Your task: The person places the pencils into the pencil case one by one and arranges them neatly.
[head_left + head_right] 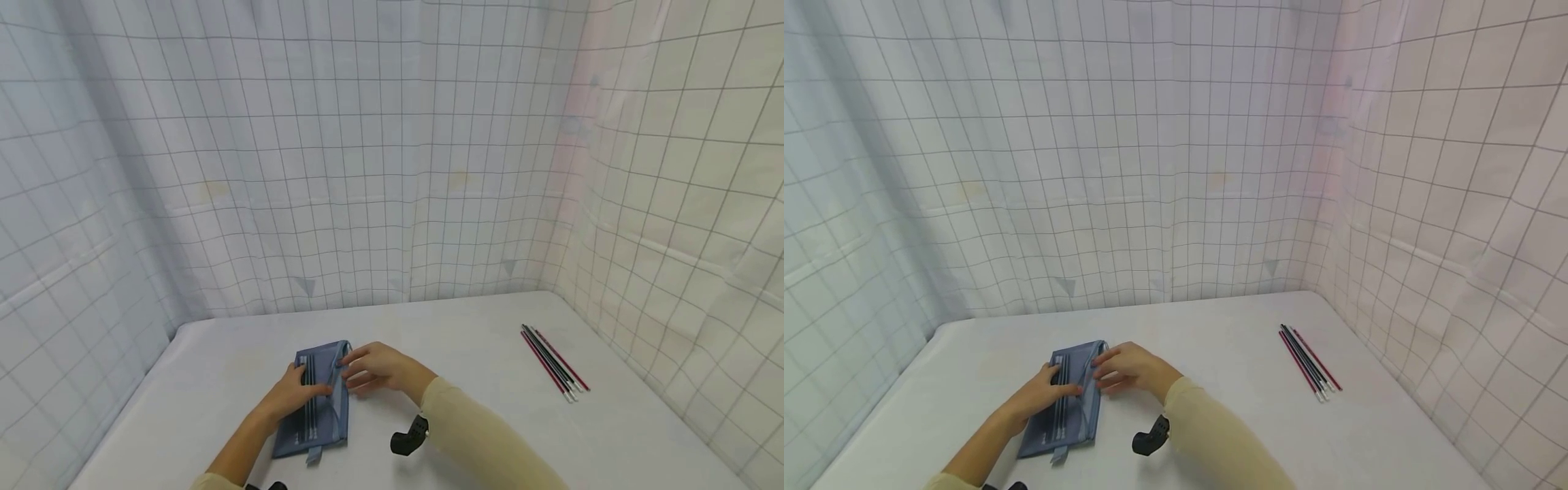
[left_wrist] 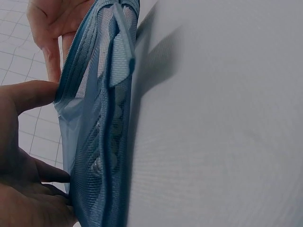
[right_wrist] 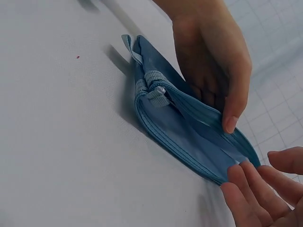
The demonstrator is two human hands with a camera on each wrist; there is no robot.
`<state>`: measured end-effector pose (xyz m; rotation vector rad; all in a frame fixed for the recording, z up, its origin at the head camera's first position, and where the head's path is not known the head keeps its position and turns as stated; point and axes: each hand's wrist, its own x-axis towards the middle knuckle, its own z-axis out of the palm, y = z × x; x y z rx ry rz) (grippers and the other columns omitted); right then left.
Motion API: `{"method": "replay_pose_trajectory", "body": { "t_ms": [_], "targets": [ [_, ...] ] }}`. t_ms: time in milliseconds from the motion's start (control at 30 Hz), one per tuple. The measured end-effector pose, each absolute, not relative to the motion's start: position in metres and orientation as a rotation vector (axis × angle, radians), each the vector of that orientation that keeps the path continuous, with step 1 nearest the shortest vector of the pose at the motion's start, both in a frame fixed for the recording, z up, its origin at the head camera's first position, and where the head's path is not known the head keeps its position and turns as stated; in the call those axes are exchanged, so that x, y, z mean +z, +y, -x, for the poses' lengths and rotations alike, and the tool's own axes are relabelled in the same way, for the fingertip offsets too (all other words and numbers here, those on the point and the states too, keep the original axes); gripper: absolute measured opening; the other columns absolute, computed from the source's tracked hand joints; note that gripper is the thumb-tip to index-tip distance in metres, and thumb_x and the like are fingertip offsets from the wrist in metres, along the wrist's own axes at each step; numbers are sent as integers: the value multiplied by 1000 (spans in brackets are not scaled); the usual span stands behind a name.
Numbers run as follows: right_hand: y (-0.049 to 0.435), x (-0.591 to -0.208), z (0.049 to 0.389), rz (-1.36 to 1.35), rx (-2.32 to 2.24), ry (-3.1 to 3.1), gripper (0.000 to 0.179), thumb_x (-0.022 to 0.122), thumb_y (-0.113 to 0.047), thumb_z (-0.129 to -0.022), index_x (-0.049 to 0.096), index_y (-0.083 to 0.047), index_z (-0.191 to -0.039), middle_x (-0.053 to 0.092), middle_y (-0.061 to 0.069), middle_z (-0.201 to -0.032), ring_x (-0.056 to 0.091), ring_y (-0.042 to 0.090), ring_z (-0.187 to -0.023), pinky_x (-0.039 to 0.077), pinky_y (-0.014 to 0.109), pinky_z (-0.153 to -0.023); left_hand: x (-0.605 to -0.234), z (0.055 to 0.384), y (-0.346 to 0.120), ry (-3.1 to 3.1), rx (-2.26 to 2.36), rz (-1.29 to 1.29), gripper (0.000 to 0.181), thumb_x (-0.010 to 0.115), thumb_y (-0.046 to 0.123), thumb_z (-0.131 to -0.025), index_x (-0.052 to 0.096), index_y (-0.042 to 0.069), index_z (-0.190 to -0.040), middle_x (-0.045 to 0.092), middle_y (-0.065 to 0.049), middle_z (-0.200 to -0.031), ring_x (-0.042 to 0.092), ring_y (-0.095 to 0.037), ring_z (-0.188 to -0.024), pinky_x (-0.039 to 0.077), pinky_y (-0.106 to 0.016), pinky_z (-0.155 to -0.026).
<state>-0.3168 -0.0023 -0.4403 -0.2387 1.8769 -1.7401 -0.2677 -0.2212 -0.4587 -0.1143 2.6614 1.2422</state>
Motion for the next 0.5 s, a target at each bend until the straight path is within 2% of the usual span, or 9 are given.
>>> {"method": "replay_pose_trajectory", "body": {
  "t_ms": [500],
  "targets": [
    [37,-431,321,220,-1667,2025,36,74,-3,-93,69,3,-128,74,12,-106,74,28,-95,61,44,-81,-460,268,-220,2673,1239,119,112,76,50,-88,18,-18,-155,-2,-43,-160,7,-64,-145,15,-72,-114]
  ]
}}
